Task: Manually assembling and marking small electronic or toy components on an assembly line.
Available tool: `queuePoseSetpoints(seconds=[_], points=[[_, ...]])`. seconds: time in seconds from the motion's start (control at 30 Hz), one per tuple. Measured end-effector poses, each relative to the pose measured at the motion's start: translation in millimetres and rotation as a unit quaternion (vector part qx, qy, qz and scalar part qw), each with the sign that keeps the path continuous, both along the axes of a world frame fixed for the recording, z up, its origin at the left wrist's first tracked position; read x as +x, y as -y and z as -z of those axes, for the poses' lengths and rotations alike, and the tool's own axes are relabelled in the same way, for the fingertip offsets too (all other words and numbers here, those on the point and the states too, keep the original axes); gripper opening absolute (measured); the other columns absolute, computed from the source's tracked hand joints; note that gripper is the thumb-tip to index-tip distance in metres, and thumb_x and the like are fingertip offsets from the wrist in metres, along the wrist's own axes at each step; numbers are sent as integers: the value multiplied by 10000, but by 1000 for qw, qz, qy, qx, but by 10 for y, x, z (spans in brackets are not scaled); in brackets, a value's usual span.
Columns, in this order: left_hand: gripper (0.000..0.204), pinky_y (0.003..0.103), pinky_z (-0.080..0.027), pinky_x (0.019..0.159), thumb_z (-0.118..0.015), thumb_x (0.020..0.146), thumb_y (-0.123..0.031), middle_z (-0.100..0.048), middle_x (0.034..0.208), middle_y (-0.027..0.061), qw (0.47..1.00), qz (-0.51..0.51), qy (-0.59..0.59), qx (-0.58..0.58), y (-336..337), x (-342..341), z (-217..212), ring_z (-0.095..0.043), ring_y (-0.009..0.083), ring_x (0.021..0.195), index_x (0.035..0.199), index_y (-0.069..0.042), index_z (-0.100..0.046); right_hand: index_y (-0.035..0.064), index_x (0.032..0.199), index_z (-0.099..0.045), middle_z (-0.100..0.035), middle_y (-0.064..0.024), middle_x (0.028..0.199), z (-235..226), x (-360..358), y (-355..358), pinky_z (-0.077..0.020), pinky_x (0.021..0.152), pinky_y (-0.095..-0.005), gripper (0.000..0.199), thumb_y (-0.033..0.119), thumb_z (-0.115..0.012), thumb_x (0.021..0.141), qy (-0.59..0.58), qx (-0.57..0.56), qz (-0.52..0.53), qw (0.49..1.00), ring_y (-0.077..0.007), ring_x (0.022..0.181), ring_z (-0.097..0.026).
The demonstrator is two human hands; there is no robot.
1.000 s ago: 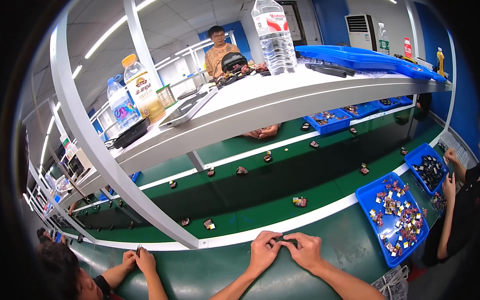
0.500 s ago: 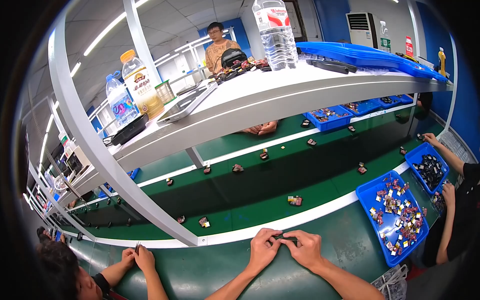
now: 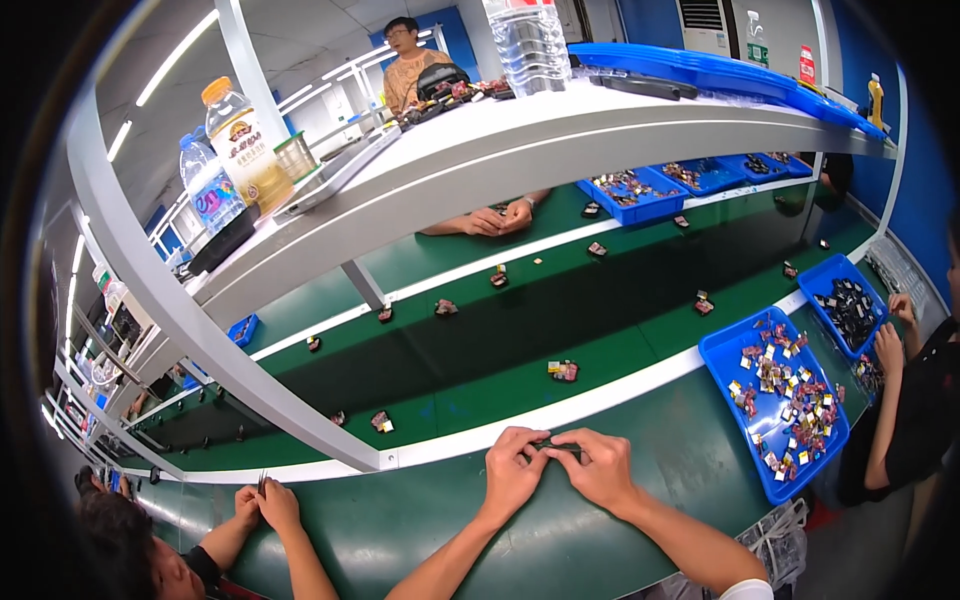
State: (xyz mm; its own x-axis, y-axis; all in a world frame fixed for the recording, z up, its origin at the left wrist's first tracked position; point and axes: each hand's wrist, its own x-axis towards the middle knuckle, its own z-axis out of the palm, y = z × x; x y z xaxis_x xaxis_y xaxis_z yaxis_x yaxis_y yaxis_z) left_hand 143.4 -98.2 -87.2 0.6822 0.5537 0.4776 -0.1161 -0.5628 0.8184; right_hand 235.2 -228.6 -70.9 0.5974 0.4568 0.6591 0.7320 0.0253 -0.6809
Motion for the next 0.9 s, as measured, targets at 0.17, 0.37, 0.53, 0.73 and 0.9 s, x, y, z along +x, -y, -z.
queuePoseSetpoints(seconds=[0.17,0.37,0.53,0.73,0.9], points=[[238,272,-467,544,-754,792,35,-662,941,99,1000,1,-4,-2,21,10,-8,-619,128,631,1026,-9,-747,62,872,-735,-708,-63,728,42,22,6,-394,437,-281,164,93,-849,758,7,1,4,1000,-126,421,-479],[243,270,-462,544,-742,799,39,-657,940,93,1000,2,-10,-3,55,4,-9,-616,126,633,1036,-14,-745,64,874,-735,-709,-56,736,34,17,37,-394,434,-281,162,90,-847,761,5,0,1,1000,-122,422,-476],[255,269,-456,552,-734,801,47,-652,945,94,1000,5,-11,-9,70,8,-4,-605,128,630,1048,-17,-741,63,875,-735,-696,-53,717,44,21,53,-389,433,-281,160,77,-846,761,-2,-2,3,1000,-115,424,-473],[337,261,-452,564,-699,810,73,-644,954,84,1000,-14,-17,-13,126,24,-25,-567,122,619,1136,-11,-704,45,870,-732,-688,-61,709,89,58,102,-349,430,-284,149,44,-834,762,-47,-1,26,999,-100,433,-467],[290,251,-462,562,-661,855,67,-636,946,86,997,-32,12,-75,132,37,-8,-565,105,621,1137,5,-697,-5,878,-721,-661,-31,676,83,181,86,-323,443,-255,147,24,-823,777,-41,51,39,997,-61,447,-423]])
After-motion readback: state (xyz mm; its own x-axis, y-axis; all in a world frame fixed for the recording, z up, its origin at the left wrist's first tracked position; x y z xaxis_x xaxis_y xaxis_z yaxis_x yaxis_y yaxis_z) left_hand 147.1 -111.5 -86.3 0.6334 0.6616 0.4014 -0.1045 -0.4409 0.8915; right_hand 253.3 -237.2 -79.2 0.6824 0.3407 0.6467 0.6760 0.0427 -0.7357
